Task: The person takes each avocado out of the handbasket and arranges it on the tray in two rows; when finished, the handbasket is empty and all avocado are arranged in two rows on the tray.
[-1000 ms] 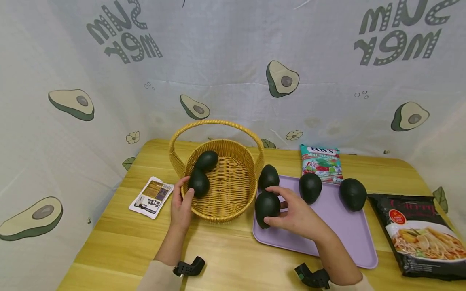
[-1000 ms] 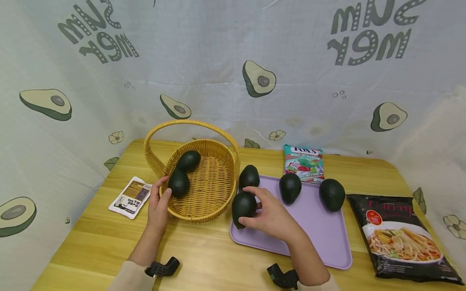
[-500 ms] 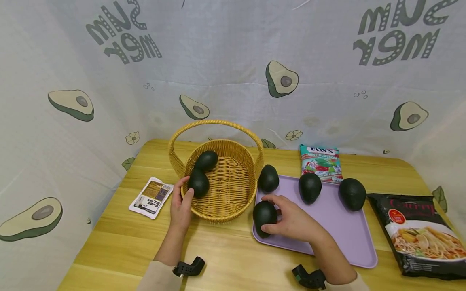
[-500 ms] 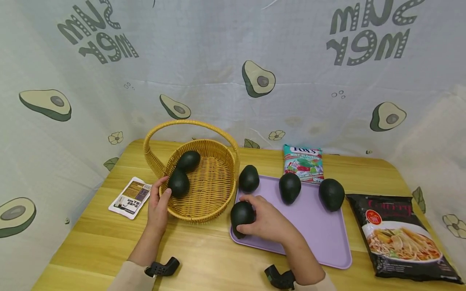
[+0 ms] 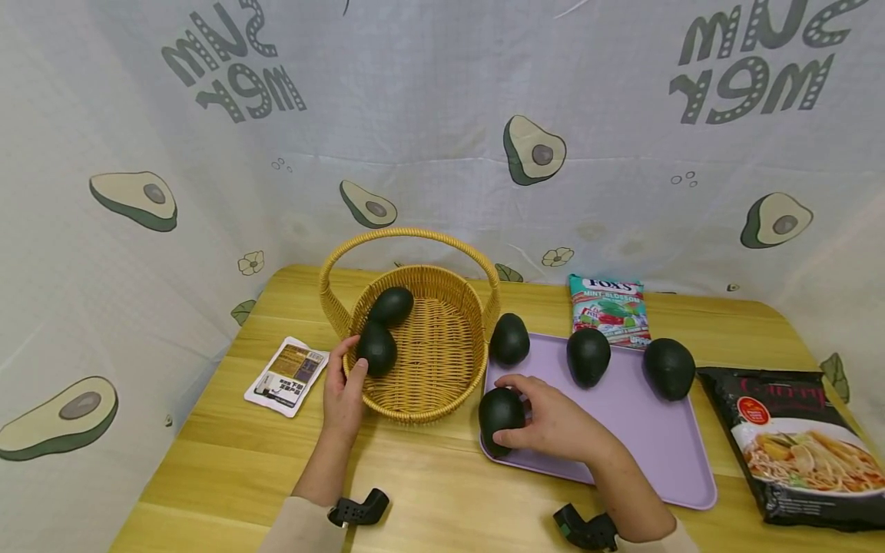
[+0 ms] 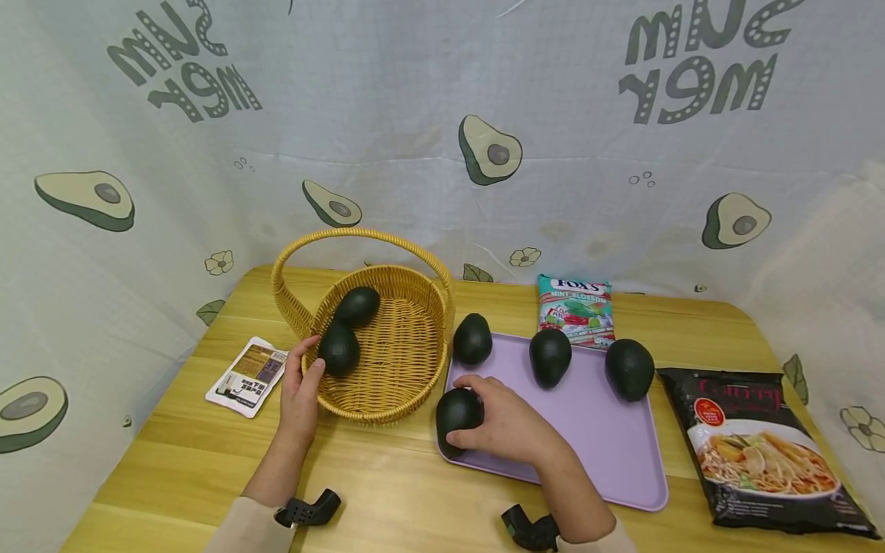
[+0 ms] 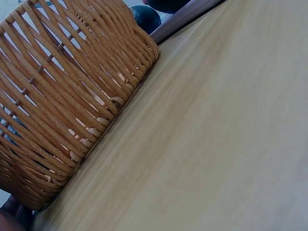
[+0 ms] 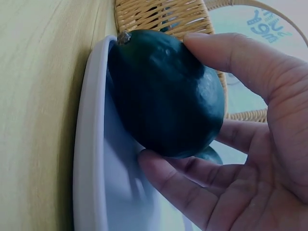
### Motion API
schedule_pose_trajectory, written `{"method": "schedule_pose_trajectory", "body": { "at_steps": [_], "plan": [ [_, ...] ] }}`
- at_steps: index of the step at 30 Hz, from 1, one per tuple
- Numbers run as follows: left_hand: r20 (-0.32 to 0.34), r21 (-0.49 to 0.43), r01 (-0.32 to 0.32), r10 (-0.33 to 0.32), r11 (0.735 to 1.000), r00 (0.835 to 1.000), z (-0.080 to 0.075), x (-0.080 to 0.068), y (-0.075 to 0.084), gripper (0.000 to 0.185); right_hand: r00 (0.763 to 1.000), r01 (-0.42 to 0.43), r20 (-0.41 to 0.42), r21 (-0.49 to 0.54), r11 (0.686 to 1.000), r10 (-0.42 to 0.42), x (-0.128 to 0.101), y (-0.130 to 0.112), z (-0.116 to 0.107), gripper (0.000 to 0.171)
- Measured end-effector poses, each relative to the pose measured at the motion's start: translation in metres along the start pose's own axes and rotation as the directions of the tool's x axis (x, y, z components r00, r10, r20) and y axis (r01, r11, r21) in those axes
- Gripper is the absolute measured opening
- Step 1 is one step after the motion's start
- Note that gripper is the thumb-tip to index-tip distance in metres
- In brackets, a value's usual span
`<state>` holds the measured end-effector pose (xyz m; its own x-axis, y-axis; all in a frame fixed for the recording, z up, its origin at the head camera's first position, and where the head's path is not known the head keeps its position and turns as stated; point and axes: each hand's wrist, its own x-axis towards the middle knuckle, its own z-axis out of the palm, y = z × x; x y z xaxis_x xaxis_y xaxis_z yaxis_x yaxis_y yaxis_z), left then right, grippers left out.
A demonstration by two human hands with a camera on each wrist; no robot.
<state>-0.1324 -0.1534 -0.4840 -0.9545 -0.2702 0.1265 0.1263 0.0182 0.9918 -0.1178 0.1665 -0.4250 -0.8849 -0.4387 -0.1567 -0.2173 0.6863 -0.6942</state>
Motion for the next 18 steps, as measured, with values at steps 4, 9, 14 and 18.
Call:
{"method": "schedule_pose_trajectory", "body": {
  "at_steps": [4,9,14,18],
  "plan": [
    [-0.001,-0.002,0.008,-0.008,1.000,1.000,-0.0002,-0.0002,0.0002,0.041,1.000,-0.014,0.025,0.014,1.000,0.014,-0.0006,-0.0005,-0.0006,0.076],
    [-0.001,-0.016,0.013,-0.013,1.000,1.000,-0.0001,-0.0004,0.0002,0.041,0.999,-0.015,0.041,0.031,0.999,0.014,-0.0008,-0.0001,-0.0008,0.076],
    [-0.002,-0.013,0.006,-0.006,1.000,1.000,0.0001,-0.0002,0.0002,0.041,0.998,-0.028,0.049,0.036,0.999,0.026,-0.0015,-0.0003,-0.0020,0.077],
    [-0.001,-0.011,-0.002,0.002,1.000,1.000,0.0002,0.0000,0.0002,0.041,0.998,-0.042,0.055,0.028,0.999,0.040,-0.0025,-0.0009,-0.0037,0.079]
  ]
}}
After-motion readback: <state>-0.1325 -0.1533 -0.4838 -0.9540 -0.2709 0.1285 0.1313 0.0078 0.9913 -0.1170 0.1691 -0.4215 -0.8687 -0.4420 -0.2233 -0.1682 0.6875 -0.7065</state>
